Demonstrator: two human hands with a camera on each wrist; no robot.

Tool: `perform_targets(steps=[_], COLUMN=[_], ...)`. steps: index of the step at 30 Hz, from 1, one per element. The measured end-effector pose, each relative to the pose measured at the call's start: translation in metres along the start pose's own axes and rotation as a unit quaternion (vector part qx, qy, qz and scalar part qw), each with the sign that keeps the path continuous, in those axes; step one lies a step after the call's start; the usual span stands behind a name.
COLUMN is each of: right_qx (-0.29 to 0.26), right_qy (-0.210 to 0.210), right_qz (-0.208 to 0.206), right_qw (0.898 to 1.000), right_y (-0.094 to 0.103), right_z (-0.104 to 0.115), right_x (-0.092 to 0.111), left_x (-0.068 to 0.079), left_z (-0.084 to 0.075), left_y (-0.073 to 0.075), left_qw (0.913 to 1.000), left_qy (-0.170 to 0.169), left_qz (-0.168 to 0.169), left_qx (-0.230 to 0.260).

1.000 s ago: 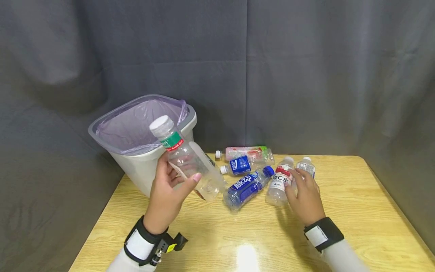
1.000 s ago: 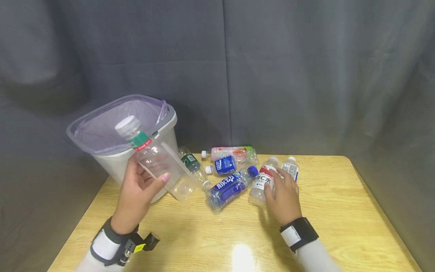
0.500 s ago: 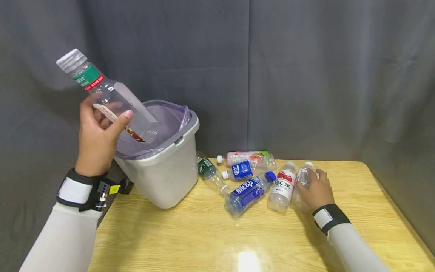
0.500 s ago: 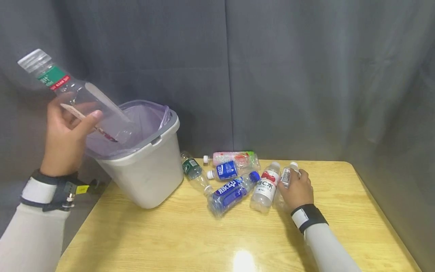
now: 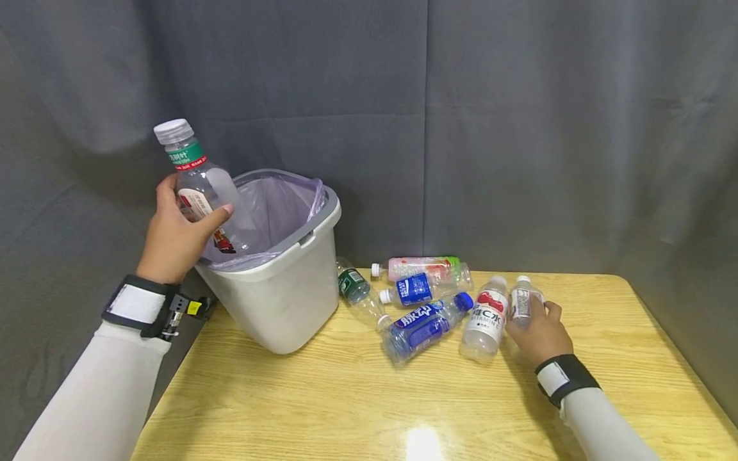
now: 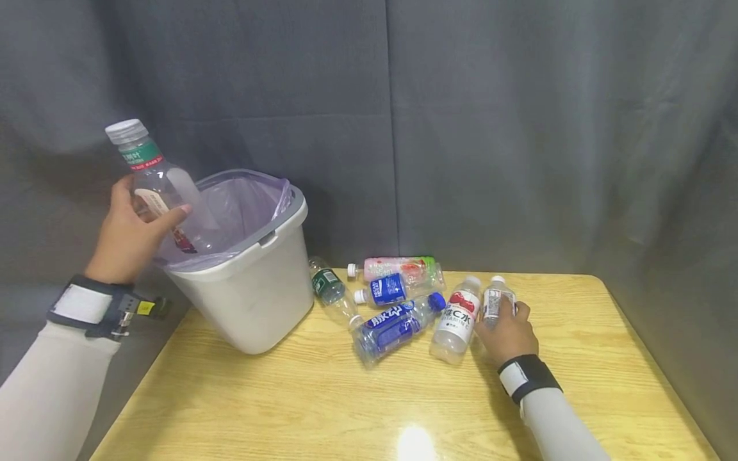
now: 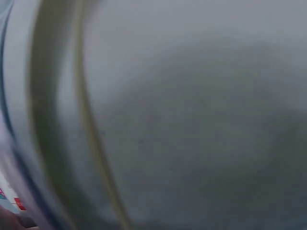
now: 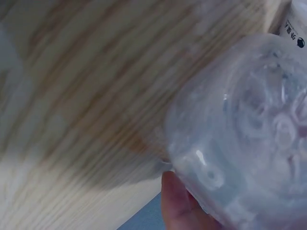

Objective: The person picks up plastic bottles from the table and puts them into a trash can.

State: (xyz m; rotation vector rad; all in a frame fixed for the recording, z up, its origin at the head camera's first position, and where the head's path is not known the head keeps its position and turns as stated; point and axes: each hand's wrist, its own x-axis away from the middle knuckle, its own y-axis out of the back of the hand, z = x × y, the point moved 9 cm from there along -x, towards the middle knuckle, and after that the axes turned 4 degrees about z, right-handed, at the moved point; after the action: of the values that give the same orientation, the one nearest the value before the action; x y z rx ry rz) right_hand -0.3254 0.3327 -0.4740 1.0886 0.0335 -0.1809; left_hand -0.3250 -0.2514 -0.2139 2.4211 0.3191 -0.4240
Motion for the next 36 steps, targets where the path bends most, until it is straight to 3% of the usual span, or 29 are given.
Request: perform_targets(steps=[6, 10, 14, 18, 21, 26, 30, 36], right_qx=[-0.01, -0.007, -0.004, -0.014, -0.03, -0.064, -0.076, -0.081], right_qy=[-0.012, -0.009, 0.009, 0.044, 0.077, 0.136, 0.183, 0.243], right_qz=[-0.003, -0.02, -0.041, -0.061, -0.067, -0.079, -0.098, -0.107], right_qw=[1.0, 1.0, 0.999, 0.997, 0.994, 0.985, 0.975, 0.961], right_y=[0.004, 0.013, 0.024, 0.038, 0.048, 0.055, 0.057, 0.049], right_z=[-0.004, -0.004, 0.006, 0.027, 0.049, 0.086, 0.113, 0.149], right_x=[0.001, 0.005, 0.011, 0.02, 0.029, 0.048, 0.066, 0.091], left_x=[0.002, 0.012, 0.035, 0.07, 0.094, 0.111, 0.122, 0.14], left_z=[0.001, -0.012, -0.042, -0.088, -0.112, -0.116, -0.114, -0.107], left_y=[-0.001, -0.001, -0.003, -0.01, -0.025, -0.063, -0.099, -0.151], left_qw=[1.0, 0.9994, 0.9938, 0.9763, 0.9623, 0.9485, 0.9451, 0.9496], left_qy=[-0.005, -0.031, -0.097, -0.183, -0.231, -0.25, -0.227, -0.15], left_qz=[-0.004, -0.015, -0.052, -0.071, -0.047, 0.032, 0.096, 0.158], left_qx=[0.001, 0.004, 0.019, 0.09, 0.137, 0.191, 0.215, 0.225])
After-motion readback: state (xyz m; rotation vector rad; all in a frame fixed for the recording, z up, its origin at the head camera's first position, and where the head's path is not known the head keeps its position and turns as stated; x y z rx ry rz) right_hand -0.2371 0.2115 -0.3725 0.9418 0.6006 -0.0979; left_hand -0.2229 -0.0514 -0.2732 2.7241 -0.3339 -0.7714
